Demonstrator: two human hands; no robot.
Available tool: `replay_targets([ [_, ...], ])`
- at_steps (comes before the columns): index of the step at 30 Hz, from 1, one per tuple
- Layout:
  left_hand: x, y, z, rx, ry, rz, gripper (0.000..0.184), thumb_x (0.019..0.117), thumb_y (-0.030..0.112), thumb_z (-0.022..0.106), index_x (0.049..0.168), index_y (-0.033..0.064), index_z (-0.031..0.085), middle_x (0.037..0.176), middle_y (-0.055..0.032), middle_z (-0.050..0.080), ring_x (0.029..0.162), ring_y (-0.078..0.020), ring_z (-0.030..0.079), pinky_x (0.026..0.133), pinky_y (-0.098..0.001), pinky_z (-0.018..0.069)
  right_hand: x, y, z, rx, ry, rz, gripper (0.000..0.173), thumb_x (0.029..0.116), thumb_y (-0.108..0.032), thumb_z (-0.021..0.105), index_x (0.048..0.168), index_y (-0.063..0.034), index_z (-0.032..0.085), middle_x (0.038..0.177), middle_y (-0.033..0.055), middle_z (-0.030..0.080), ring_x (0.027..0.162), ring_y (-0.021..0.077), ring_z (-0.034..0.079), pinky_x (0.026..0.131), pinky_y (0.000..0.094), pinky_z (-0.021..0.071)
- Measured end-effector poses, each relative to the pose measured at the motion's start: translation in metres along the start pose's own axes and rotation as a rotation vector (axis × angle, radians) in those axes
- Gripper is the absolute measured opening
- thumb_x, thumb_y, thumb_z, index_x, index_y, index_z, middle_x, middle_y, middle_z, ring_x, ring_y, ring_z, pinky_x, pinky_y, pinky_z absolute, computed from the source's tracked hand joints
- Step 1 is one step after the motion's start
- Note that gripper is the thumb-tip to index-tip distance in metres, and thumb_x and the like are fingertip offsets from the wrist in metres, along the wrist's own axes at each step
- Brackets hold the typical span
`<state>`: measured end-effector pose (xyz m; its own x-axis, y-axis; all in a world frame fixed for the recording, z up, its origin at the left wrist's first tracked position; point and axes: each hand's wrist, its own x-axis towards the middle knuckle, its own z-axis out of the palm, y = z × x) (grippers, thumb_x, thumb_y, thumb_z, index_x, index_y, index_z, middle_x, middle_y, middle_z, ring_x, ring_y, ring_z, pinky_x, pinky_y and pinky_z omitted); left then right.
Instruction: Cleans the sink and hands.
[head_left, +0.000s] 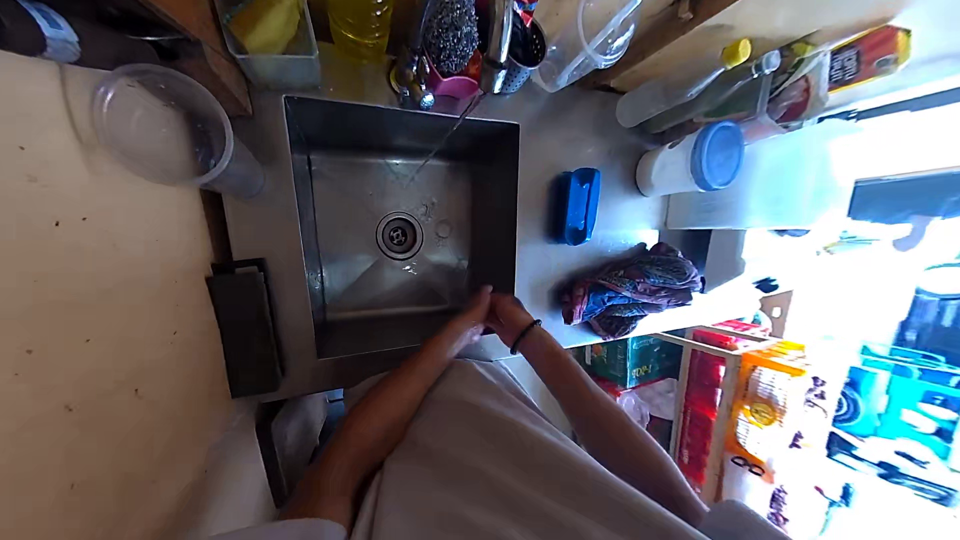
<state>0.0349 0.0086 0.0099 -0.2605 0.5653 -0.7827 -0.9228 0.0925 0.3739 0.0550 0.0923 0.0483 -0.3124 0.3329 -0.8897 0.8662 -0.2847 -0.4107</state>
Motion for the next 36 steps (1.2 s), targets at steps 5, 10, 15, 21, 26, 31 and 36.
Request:
replay_targets([
  [5,-0.027,0.078,-0.099,0.172,0.295,0.007,0.065,0.1073,0.051,0.038,0.155,0.0072,0.038,0.158,-0.0239,0.036,0.144,-0.0409,0.036,0.110,-0.0661,0.0335,-0.003,-0.067,0.020,-0.163,-0.298,-0.165,0.042,0.1088,-0.024,0.040,0.140,-0.0008,0.056,0.140,0.0151,0.061,0.124,0.0249,0.062,0.099,0.0440,0.0537],
  [10,-0.041,0.197,-0.075,-0.094,0.369,0.516,0.064,0.1118,0.040,0.012,0.143,0.0008,0.051,0.142,-0.0145,0.057,0.132,-0.0229,0.054,0.109,-0.0428,0.0439,0.011,-0.170,0.087,0.337,-0.416,-0.450,0.048,0.1139,-0.026,0.025,0.130,0.0069,0.057,0.121,0.0155,0.068,0.108,0.0179,0.069,0.097,0.0326,0.0556],
  [15,-0.028,0.251,-0.020,-0.497,0.472,1.006,0.050,0.1109,0.024,0.016,0.085,0.0058,0.054,0.071,-0.0045,0.057,0.071,-0.0136,0.062,0.072,-0.0315,0.0553,-0.010,-0.220,0.122,0.769,-0.500,-0.428,0.040,0.1140,-0.028,0.028,0.118,0.0000,0.056,0.095,0.0100,0.070,0.087,0.0151,0.072,0.084,0.0287,0.0600],
  [21,-0.034,0.268,-0.003,-0.558,0.526,1.137,0.051,0.1116,0.019,0.018,0.078,0.0032,0.053,0.065,-0.0064,0.054,0.063,-0.0155,0.060,0.065,-0.0322,0.0556,-0.021,-0.241,0.114,0.803,-0.596,-0.420,0.037,0.1136,-0.023,0.027,0.106,0.0002,0.056,0.090,0.0127,0.067,0.085,0.0174,0.071,0.086,0.0315,0.0604],
  [26,-0.037,0.269,-0.001,-0.537,0.541,1.152,0.050,0.1103,0.021,0.017,0.091,-0.0025,0.057,0.073,-0.0105,0.057,0.071,-0.0203,0.063,0.072,-0.0391,0.0592,-0.026,-0.242,0.114,0.819,-0.622,-0.433,0.039,0.1136,-0.022,0.025,0.104,0.0000,0.056,0.089,0.0130,0.067,0.085,0.0178,0.071,0.087,0.0312,0.0599],
  [31,-0.050,0.224,0.004,-0.507,0.492,1.104,0.046,0.1094,0.025,0.020,0.094,0.0050,0.059,0.079,-0.0043,0.060,0.080,-0.0136,0.064,0.077,-0.0325,0.0566,-0.035,-0.199,0.100,0.658,-0.605,-0.560,0.038,0.1138,-0.025,0.031,0.109,-0.0009,0.061,0.093,0.0089,0.071,0.089,0.0160,0.072,0.089,0.0328,0.0599],
  [36,-0.070,0.067,-0.042,-0.213,0.312,0.158,0.045,0.1079,0.043,0.030,0.123,0.0117,0.059,0.107,-0.0063,0.066,0.095,-0.0164,0.064,0.083,-0.0366,0.0547,-0.008,-0.047,0.047,0.314,-0.411,0.009,0.034,0.1109,-0.025,0.041,0.122,0.0000,0.061,0.102,0.0100,0.071,0.093,0.0173,0.071,0.089,0.0350,0.0597],
])
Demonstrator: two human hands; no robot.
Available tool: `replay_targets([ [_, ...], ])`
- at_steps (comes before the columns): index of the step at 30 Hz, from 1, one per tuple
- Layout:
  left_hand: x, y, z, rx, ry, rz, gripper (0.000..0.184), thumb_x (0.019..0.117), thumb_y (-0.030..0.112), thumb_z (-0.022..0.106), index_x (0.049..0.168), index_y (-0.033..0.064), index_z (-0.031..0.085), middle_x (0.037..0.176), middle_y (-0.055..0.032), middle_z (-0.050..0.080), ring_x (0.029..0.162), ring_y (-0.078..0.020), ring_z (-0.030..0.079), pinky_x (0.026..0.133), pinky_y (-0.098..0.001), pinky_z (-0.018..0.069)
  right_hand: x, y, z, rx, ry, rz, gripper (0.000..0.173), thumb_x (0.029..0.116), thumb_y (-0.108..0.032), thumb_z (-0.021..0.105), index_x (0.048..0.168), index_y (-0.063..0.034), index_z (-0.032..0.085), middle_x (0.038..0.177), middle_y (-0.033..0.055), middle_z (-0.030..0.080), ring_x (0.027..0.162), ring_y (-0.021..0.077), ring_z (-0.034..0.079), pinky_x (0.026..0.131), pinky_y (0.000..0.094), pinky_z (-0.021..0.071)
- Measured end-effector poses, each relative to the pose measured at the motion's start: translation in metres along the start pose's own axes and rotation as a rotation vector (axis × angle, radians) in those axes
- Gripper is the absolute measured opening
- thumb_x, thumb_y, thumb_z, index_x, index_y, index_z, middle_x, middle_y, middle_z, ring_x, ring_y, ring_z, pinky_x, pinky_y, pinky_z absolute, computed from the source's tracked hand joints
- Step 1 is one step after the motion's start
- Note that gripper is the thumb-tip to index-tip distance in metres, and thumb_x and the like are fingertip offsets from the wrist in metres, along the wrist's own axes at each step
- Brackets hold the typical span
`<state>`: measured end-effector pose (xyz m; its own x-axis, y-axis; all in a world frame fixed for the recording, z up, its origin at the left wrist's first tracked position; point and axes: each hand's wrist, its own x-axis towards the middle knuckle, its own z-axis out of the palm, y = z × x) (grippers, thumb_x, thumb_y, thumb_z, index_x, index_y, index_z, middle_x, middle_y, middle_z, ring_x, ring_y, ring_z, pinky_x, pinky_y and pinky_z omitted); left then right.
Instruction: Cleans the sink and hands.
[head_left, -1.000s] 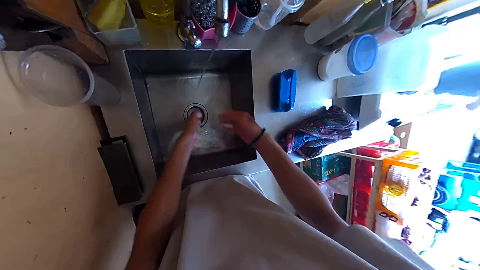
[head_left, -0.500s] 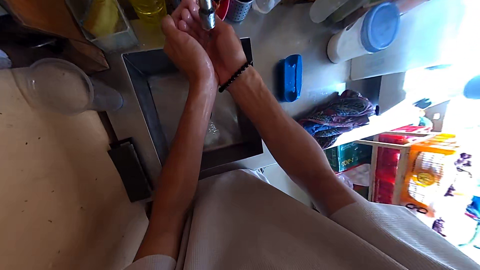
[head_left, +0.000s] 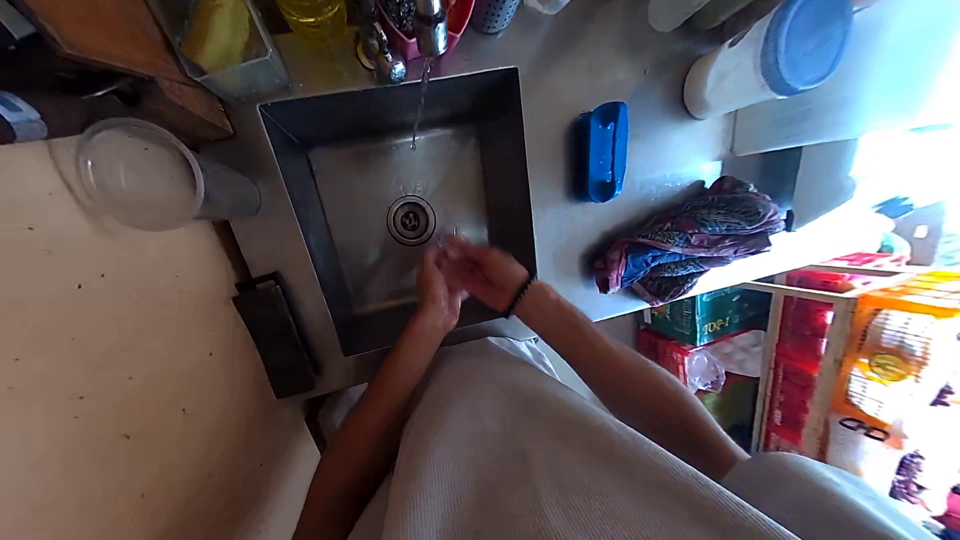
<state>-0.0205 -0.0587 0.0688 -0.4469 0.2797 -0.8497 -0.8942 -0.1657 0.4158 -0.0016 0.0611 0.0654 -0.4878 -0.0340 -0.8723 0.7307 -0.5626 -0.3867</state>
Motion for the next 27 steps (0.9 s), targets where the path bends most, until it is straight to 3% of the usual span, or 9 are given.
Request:
replay_targets([
  [1,0.015,-0.018,-0.022,0.129,-0.050,-0.212,0.050,0.1071,0.046,0.031,0.131,0.0114,0.057,0.114,-0.0118,0.066,0.097,-0.0231,0.065,0.082,-0.0419,0.0553,0.011,0.024,-0.032,-0.211,0.077,0.114,0.032,0.1095,-0.019,0.043,0.124,0.0035,0.060,0.106,0.0131,0.070,0.094,0.0185,0.071,0.089,0.0347,0.0584],
  [3,0.044,-0.035,-0.055,0.308,-0.020,-0.430,0.058,0.1073,0.050,0.031,0.147,0.0108,0.047,0.141,-0.0204,0.053,0.120,-0.0357,0.056,0.095,-0.0559,0.0480,0.038,0.062,-0.100,-0.743,0.115,0.106,0.029,0.1056,-0.013,0.054,0.123,0.0079,0.065,0.117,0.0195,0.071,0.108,0.0242,0.069,0.101,0.0408,0.0543],
  [6,0.065,0.018,-0.051,0.405,0.089,-0.219,0.058,0.1058,0.047,0.036,0.152,0.0127,0.042,0.157,-0.0192,0.040,0.142,-0.0392,0.040,0.106,-0.0664,0.0388,0.061,0.018,-0.103,-1.123,0.137,-0.312,0.033,0.1028,-0.020,0.059,0.120,0.0060,0.068,0.118,0.0270,0.070,0.113,0.0399,0.067,0.102,0.0610,0.0495],
  [8,0.065,0.066,-0.026,0.337,0.038,0.006,0.060,0.1091,0.046,0.020,0.152,0.0120,0.044,0.155,-0.0138,0.047,0.143,-0.0321,0.044,0.108,-0.0596,0.0418,0.054,-0.041,-0.046,-0.961,0.071,-0.481,0.036,0.1080,-0.022,0.050,0.126,0.0049,0.065,0.120,0.0213,0.070,0.111,0.0289,0.069,0.100,0.0483,0.0537],
  [10,0.065,0.112,0.006,0.214,-0.029,0.232,0.065,0.1106,0.045,0.009,0.148,0.0082,0.048,0.145,-0.0113,0.056,0.135,-0.0243,0.053,0.107,-0.0481,0.0452,0.056,-0.088,0.016,-0.525,-0.036,-0.599,0.036,0.1106,-0.016,0.038,0.124,0.0083,0.062,0.114,0.0165,0.071,0.101,0.0177,0.071,0.093,0.0344,0.0585],
  [12,0.065,0.143,0.037,0.024,-0.026,0.450,0.060,0.1120,0.040,0.010,0.131,0.0037,0.055,0.117,-0.0100,0.064,0.110,-0.0185,0.062,0.096,-0.0380,0.0513,0.061,-0.120,0.068,-0.048,-0.147,-0.581,0.042,0.1134,-0.021,0.030,0.121,0.0079,0.060,0.105,0.0158,0.072,0.096,0.0189,0.072,0.090,0.0346,0.0597],
  [15,0.062,0.172,0.069,-0.206,0.117,0.731,0.046,0.1116,0.028,0.019,0.106,0.0042,0.058,0.082,-0.0046,0.057,0.077,-0.0126,0.060,0.074,-0.0300,0.0548,0.059,-0.144,0.116,0.348,-0.201,-0.535,0.045,0.1142,-0.027,0.029,0.110,0.0044,0.061,0.091,0.0126,0.070,0.082,0.0168,0.071,0.082,0.0306,0.0602],
  [22,0.035,0.194,0.089,-0.255,0.284,0.930,0.050,0.1104,0.022,0.018,0.082,0.0020,0.053,0.067,-0.0089,0.052,0.062,-0.0173,0.058,0.059,-0.0337,0.0542,0.042,-0.163,0.140,0.489,-0.284,-0.480,0.037,0.1121,-0.016,0.031,0.100,0.0037,0.060,0.084,0.0144,0.067,0.076,0.0184,0.069,0.076,0.0322,0.0604],
  [27,0.027,0.192,0.094,-0.296,0.310,0.910,0.048,0.1102,0.024,0.020,0.092,0.0005,0.058,0.073,-0.0088,0.055,0.069,-0.0165,0.060,0.068,-0.0350,0.0562,0.029,-0.164,0.137,0.419,-0.298,-0.526,0.035,0.1117,-0.012,0.029,0.102,0.0051,0.058,0.084,0.0154,0.067,0.076,0.0193,0.070,0.075,0.0327,0.0612],
])
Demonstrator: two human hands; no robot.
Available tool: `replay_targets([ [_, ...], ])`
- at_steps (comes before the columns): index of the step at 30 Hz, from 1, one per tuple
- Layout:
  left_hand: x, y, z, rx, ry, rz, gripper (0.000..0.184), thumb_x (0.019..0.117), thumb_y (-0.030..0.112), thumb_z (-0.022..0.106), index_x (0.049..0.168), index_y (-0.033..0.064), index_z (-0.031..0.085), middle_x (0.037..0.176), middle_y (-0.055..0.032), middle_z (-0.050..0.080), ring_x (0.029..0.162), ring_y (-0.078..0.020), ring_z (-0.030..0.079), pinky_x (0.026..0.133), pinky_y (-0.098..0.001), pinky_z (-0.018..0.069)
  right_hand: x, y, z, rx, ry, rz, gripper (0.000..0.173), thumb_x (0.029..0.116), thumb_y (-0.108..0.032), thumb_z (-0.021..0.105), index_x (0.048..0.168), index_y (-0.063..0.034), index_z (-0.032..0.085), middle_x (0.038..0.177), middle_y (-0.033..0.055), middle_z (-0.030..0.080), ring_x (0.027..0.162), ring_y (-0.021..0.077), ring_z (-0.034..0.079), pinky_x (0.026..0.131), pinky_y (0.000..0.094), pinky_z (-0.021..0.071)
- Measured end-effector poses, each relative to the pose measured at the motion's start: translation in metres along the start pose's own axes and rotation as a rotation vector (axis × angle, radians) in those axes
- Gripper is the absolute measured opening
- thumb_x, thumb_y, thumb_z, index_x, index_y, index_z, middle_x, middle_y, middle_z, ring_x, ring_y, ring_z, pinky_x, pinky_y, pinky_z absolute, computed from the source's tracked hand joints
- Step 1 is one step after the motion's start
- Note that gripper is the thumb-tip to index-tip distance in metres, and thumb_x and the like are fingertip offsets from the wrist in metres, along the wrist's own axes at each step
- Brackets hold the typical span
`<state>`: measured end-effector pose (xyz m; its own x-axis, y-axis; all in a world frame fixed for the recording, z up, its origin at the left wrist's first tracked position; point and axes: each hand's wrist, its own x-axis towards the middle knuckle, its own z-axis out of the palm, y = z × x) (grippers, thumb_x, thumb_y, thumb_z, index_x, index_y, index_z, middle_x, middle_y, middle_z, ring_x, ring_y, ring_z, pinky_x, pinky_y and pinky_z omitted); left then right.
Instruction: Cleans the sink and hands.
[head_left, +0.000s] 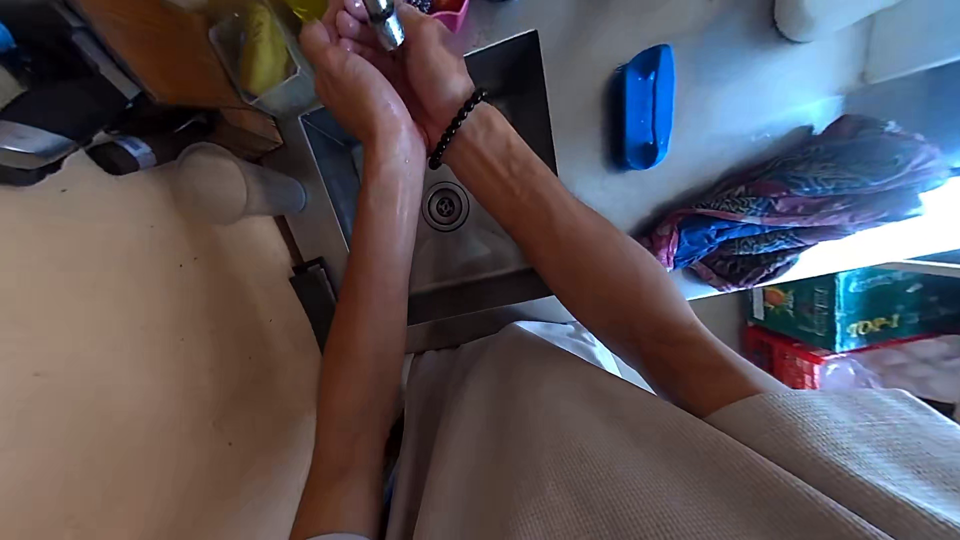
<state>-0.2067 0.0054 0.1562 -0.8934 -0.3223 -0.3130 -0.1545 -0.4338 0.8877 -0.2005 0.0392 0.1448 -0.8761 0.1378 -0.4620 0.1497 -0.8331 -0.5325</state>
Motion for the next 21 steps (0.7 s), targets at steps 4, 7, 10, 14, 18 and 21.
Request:
replay_targets([
  [4,-0.027,0.000,-0.029,-0.036,-0.107,-0.044,0.044,0.1085,0.024,0.018,0.097,0.0043,0.055,0.079,-0.0047,0.061,0.077,-0.0120,0.064,0.073,-0.0298,0.0562,-0.035,0.013,-0.011,-0.273,-0.079,-0.161,0.041,0.1138,-0.017,0.031,0.105,0.0074,0.063,0.084,0.0127,0.071,0.079,0.0177,0.073,0.080,0.0351,0.0631],
  [7,-0.069,-0.017,-0.107,0.120,-0.030,-0.189,0.053,0.1083,0.030,0.014,0.123,0.0047,0.058,0.102,-0.0048,0.069,0.097,-0.0134,0.067,0.087,-0.0345,0.0561,-0.080,0.075,-0.049,-0.357,-0.114,-0.024,0.043,0.1127,-0.022,0.034,0.101,0.0029,0.066,0.082,0.0081,0.070,0.077,0.0144,0.069,0.077,0.0360,0.0605],
  [10,-0.125,-0.048,-0.206,0.645,0.239,-0.531,0.048,0.1098,0.039,0.029,0.133,0.0083,0.057,0.119,-0.0114,0.065,0.104,-0.0225,0.062,0.086,-0.0437,0.0532,-0.134,0.141,-0.119,-0.702,-0.155,0.519,0.038,0.1118,-0.018,0.039,0.121,0.0065,0.066,0.111,0.0206,0.071,0.103,0.0262,0.069,0.096,0.0429,0.0561],
  [14,-0.107,-0.064,-0.207,0.801,0.226,-0.758,0.066,0.1083,0.055,0.029,0.156,0.0105,0.037,0.159,-0.0192,0.037,0.143,-0.0369,0.039,0.110,-0.0617,0.0368,-0.110,0.147,-0.182,-1.347,-0.270,0.608,0.038,0.1061,-0.022,0.051,0.133,0.0032,0.061,0.129,0.0307,0.064,0.124,0.0486,0.060,0.104,0.0678,0.0449],
  [18,-0.048,-0.051,-0.119,0.587,-0.072,-0.522,0.073,0.1089,0.049,0.001,0.156,0.0052,0.036,0.159,-0.0151,0.042,0.146,-0.0276,0.041,0.115,-0.0498,0.0372,-0.029,0.082,-0.154,-0.659,0.026,0.151,0.042,0.1123,-0.019,0.032,0.126,0.0092,0.060,0.112,0.0184,0.070,0.101,0.0201,0.071,0.094,0.0362,0.0581],
  [21,-0.016,-0.048,-0.062,0.415,-0.163,-0.295,0.078,0.1100,0.041,-0.005,0.142,-0.0022,0.051,0.137,-0.0167,0.060,0.127,-0.0219,0.056,0.108,-0.0354,0.0434,0.004,0.043,-0.103,-0.078,0.056,0.176,0.047,0.1142,-0.031,0.025,0.115,0.0011,0.059,0.095,0.0074,0.068,0.083,0.0142,0.070,0.082,0.0317,0.0595],
])
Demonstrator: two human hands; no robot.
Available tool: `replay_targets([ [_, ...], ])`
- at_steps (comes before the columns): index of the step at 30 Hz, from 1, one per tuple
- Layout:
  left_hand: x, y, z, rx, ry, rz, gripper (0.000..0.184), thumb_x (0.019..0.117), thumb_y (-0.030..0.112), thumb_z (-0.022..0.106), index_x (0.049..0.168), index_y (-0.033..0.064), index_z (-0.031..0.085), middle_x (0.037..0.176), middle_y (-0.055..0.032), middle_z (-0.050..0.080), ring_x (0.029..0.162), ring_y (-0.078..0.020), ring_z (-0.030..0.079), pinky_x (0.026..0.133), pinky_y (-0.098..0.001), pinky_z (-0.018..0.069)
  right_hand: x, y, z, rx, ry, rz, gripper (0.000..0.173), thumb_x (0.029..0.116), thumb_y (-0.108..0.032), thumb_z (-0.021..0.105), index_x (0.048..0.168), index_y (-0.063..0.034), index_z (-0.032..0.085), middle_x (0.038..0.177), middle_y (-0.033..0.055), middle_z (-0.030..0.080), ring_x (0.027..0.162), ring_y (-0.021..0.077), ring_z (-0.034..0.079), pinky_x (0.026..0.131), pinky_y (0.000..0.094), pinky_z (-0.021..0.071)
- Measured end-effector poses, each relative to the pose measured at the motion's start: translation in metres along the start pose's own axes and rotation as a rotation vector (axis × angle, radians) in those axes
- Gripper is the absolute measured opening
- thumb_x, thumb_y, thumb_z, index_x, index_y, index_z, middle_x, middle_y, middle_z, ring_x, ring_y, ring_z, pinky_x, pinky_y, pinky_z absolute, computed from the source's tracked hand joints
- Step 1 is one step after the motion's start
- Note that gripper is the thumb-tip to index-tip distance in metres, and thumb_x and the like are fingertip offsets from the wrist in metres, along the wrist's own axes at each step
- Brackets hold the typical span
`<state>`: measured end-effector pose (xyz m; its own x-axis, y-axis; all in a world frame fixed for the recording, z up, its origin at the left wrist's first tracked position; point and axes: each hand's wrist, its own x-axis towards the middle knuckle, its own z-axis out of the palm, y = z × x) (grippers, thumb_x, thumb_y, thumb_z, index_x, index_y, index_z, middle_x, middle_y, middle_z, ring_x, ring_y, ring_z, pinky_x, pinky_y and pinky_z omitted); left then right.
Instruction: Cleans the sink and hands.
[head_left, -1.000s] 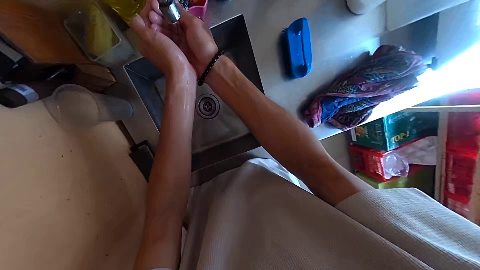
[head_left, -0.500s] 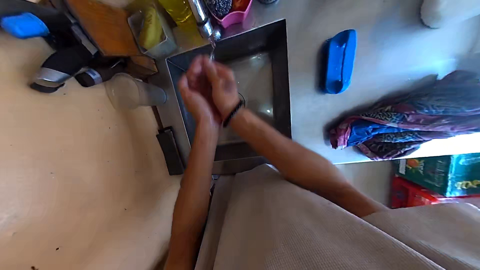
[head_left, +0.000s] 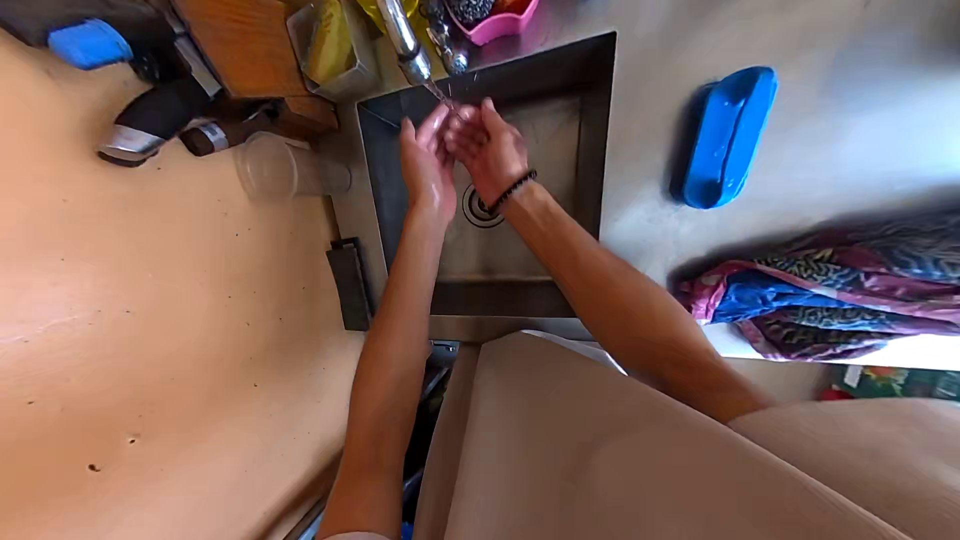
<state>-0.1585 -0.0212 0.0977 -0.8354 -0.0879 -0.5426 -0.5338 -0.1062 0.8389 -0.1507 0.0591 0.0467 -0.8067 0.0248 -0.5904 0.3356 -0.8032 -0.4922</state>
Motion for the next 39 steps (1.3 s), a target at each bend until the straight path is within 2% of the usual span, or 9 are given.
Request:
replay_targets([
  [5,0.007,0.022,0.039,-0.193,0.093,0.257,0.065,0.1101,0.024,0.006,0.115,-0.0062,0.064,0.090,-0.0124,0.070,0.087,-0.0177,0.069,0.085,-0.0323,0.0563,-0.005,-0.024,0.045,0.261,-0.013,-0.110,0.042,0.1146,-0.027,0.026,0.099,-0.0017,0.056,0.078,0.0074,0.062,0.072,0.0158,0.067,0.075,0.0318,0.0601],
  [13,-0.005,0.051,0.042,-0.306,0.098,0.270,0.062,0.1112,0.035,0.005,0.100,-0.0010,0.054,0.075,-0.0119,0.058,0.073,-0.0188,0.064,0.075,-0.0352,0.0576,-0.028,-0.047,0.073,0.150,0.039,-0.190,0.039,0.1141,-0.015,0.028,0.095,0.0059,0.055,0.075,0.0147,0.061,0.068,0.0211,0.068,0.071,0.0350,0.0625],
  [20,-0.013,0.027,-0.010,-0.205,-0.176,0.182,0.060,0.1074,0.025,0.004,0.108,0.0004,0.059,0.100,-0.0082,0.069,0.104,-0.0147,0.067,0.099,-0.0327,0.0518,-0.047,0.006,0.071,-0.301,0.228,-0.460,0.039,0.1127,-0.017,0.031,0.108,0.0034,0.064,0.088,0.0125,0.067,0.086,0.0177,0.068,0.082,0.0370,0.0576],
  [22,-0.016,0.001,-0.057,-0.004,-0.063,0.065,0.057,0.1089,0.024,0.008,0.110,0.0032,0.060,0.098,-0.0029,0.069,0.099,-0.0107,0.067,0.093,-0.0307,0.0540,-0.051,0.067,0.065,-0.348,0.224,-0.310,0.041,0.1126,-0.018,0.032,0.121,0.0078,0.063,0.104,0.0204,0.071,0.100,0.0240,0.069,0.094,0.0417,0.0556],
  [25,-0.044,-0.047,-0.131,0.457,0.178,-0.441,0.047,0.1102,0.037,0.031,0.119,0.0013,0.061,0.100,-0.0108,0.067,0.091,-0.0198,0.064,0.081,-0.0394,0.0546,-0.075,0.153,0.030,-0.447,0.124,0.422,0.036,0.1092,-0.022,0.048,0.125,0.0067,0.064,0.120,0.0238,0.068,0.112,0.0302,0.065,0.101,0.0457,0.0515],
  [28,-0.061,-0.065,-0.155,0.690,0.132,-0.774,0.070,0.1056,0.058,0.037,0.153,0.0069,0.040,0.151,-0.0216,0.046,0.133,-0.0377,0.048,0.103,-0.0588,0.0427,-0.079,0.163,-0.019,-0.813,-0.053,0.715,0.042,0.1102,-0.023,0.046,0.134,0.0096,0.058,0.143,0.0297,0.055,0.137,0.0403,0.051,0.115,0.0555,0.0383],
  [32,-0.036,-0.060,-0.110,0.667,0.072,-0.534,0.072,0.1071,0.059,0.031,0.156,0.0079,0.039,0.163,-0.0183,0.033,0.150,-0.0349,0.032,0.117,-0.0610,0.0306,-0.029,0.111,-0.052,-0.715,0.136,0.246,0.040,0.1115,-0.020,0.038,0.132,0.0078,0.059,0.126,0.0260,0.066,0.116,0.0326,0.065,0.100,0.0476,0.0528],
  [34,-0.011,-0.049,-0.065,0.426,0.031,-0.338,0.068,0.1099,0.054,0.020,0.153,0.0065,0.042,0.157,-0.0157,0.043,0.144,-0.0304,0.042,0.112,-0.0564,0.0397,0.001,0.072,-0.037,-0.382,0.176,0.032,0.046,0.1137,-0.023,0.029,0.126,0.0085,0.060,0.110,0.0183,0.069,0.096,0.0192,0.069,0.087,0.0344,0.0581],
  [39,0.028,-0.023,0.026,-0.243,0.095,0.012,0.069,0.1120,0.043,0.011,0.118,0.0016,0.066,0.096,-0.0074,0.071,0.091,-0.0143,0.067,0.086,-0.0321,0.0551,0.019,0.005,-0.001,0.081,0.041,-0.057,0.040,0.1137,-0.032,0.031,0.116,-0.0035,0.058,0.094,0.0035,0.068,0.087,0.0123,0.069,0.086,0.0307,0.0588],
])
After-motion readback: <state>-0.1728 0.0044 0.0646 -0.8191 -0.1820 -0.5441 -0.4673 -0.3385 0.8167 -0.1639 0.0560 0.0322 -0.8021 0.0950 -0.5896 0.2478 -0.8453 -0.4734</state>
